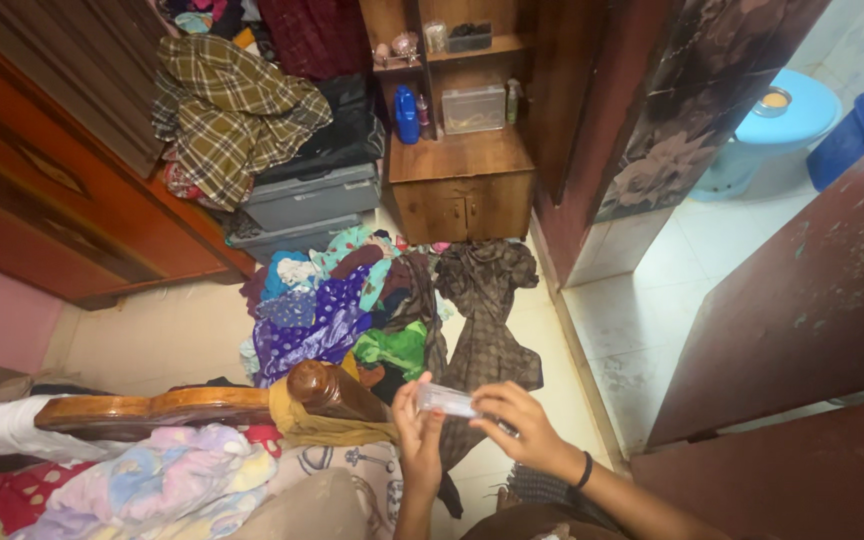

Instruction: The person organizes makeup and accessories by placing small items into clear containers and arranging bottles and jars on shelves in a wooden cabinet.

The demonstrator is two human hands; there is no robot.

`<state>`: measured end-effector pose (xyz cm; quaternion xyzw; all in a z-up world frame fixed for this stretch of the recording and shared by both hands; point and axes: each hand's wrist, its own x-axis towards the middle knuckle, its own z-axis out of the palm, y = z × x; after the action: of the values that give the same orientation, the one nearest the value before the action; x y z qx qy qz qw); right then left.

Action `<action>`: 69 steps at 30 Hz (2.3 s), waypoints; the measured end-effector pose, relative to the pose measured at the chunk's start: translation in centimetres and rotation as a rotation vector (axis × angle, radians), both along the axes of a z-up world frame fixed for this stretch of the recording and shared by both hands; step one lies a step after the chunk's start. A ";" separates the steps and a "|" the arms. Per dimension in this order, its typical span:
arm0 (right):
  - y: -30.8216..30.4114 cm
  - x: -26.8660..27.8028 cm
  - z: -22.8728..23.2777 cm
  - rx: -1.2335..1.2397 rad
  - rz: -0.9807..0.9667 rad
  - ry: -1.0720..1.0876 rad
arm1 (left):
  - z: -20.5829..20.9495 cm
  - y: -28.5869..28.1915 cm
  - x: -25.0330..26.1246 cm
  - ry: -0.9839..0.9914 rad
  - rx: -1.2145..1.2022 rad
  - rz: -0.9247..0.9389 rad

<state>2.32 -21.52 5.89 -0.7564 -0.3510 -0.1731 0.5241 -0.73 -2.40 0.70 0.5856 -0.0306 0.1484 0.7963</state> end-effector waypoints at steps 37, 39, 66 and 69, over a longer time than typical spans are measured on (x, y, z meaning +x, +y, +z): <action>-1.2 -0.4 0.5 -0.269 -0.013 -0.343 | -0.8 -1.8 0.9 0.244 -0.509 0.012; -1.1 -0.3 0.2 -0.248 -0.008 -0.316 | -0.6 -1.6 0.8 0.243 -0.496 0.010; -0.6 -0.4 0.2 -0.219 0.071 -0.348 | 0.7 -0.7 -1.1 0.267 -0.442 -0.028; -0.1 -0.6 0.9 -0.170 0.055 -0.324 | 0.5 -0.3 -2.0 0.248 -0.348 -0.016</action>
<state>1.68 -21.67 6.82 -0.7502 -0.4649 -0.2477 0.3997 -2.72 -2.67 1.25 0.4529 0.0892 0.0719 0.8842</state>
